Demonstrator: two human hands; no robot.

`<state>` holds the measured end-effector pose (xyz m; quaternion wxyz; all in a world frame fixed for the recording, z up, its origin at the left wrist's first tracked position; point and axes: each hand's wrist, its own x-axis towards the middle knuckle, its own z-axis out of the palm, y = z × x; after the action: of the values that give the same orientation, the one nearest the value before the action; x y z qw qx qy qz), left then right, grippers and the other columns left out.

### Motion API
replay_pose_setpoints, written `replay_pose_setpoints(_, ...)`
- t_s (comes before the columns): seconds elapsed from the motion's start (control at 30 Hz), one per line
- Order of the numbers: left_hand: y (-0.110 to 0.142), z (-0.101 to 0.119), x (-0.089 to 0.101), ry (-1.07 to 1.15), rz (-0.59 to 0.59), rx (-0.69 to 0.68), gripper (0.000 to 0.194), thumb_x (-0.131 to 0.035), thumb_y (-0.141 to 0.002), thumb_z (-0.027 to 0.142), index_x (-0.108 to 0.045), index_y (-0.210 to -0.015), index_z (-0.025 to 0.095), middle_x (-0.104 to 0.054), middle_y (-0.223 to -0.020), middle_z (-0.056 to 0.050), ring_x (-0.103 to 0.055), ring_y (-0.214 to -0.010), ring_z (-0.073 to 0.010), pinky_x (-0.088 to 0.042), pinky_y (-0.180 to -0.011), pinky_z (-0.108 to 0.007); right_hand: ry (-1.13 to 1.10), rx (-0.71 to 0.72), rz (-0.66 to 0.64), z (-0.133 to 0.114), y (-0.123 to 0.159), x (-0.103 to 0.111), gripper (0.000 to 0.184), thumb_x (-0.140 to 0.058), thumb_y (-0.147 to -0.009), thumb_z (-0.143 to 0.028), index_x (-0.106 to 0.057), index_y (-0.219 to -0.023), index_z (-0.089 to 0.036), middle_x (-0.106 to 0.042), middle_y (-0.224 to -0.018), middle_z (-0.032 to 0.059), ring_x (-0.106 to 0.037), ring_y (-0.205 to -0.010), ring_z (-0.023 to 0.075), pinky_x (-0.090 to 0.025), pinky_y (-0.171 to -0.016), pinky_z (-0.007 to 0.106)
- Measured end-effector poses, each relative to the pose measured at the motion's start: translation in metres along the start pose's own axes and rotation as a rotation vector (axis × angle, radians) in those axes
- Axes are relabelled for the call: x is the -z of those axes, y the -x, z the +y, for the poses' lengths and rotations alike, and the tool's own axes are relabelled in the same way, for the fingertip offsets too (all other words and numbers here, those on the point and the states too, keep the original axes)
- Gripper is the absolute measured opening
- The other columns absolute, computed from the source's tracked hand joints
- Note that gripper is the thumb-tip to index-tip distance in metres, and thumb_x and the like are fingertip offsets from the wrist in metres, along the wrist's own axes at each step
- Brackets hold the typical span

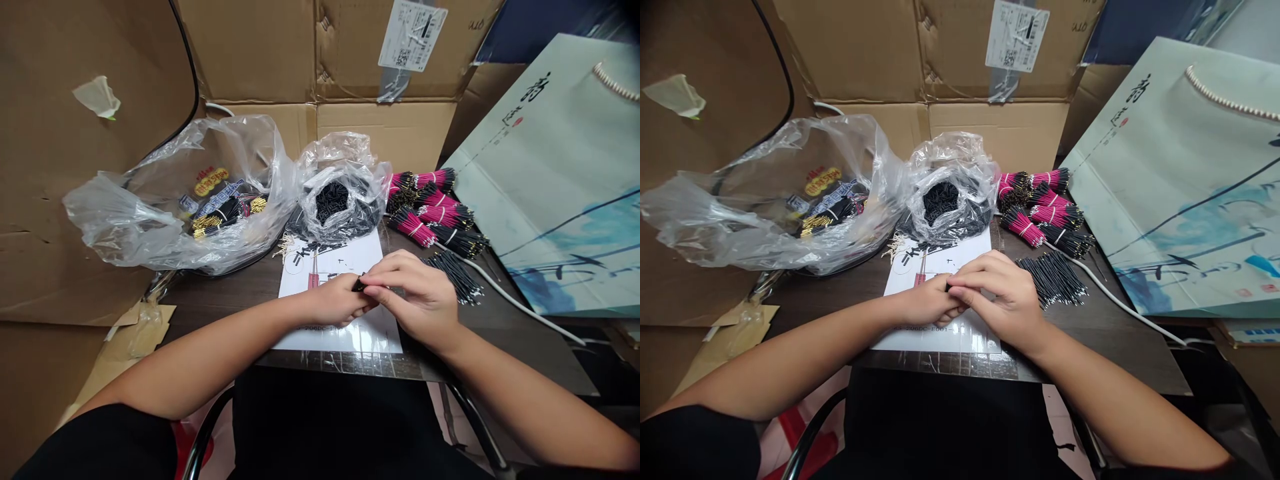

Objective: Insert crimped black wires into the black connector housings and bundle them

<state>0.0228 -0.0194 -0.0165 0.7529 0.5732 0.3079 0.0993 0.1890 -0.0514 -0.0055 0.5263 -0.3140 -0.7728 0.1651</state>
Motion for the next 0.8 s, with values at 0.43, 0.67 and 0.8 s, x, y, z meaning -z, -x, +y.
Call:
replay_pose_setpoints(0.43, 0.010, 0.014, -0.003, 0.098, 0.001, -0.239, 0.046, -0.043, -0.093, 0.053, -0.039, -0.064, 0.016, -0.034, -0.053, 0.005, -0.033, -0.044, -0.0055, -0.029, -0.044, -0.021, 0.216, 0.059, 0.134, 0.002, 0.006, 0.004, 0.042, -0.065, -0.080, -0.029, -0.057, -0.120, -0.020, -0.059, -0.106, 0.0119, -0.057, -0.096, 0.0249, -0.048, -0.081, 0.043)
replay_pose_setpoints(0.67, 0.019, 0.017, -0.003, -0.275, 0.328, -0.572, 0.044, -0.036, -0.096, 0.050, -0.056, -0.078, 0.015, -0.051, -0.103, -0.008, -0.051, -0.079, -0.0125, -0.049, -0.074, -0.028, -0.069, -0.311, -0.048, 0.005, 0.014, -0.011, 0.034, -0.058, -0.085, -0.047, -0.046, -0.100, -0.019, -0.054, -0.078, 0.0017, -0.052, -0.068, 0.0145, -0.045, -0.064, 0.031)
replay_pose_setpoints(0.8, 0.017, 0.013, -0.002, -0.396, 0.396, -0.739, 0.050, -0.028, -0.098, 0.049, -0.065, -0.093, 0.017, -0.044, -0.127, -0.011, -0.047, -0.115, -0.0221, -0.042, -0.102, -0.039, -0.180, -0.341, -0.122, 0.002, 0.013, -0.021, 0.033, -0.055, -0.088, -0.045, -0.049, -0.107, -0.018, -0.058, -0.089, 0.0046, -0.057, -0.081, 0.0168, -0.048, -0.076, 0.033)
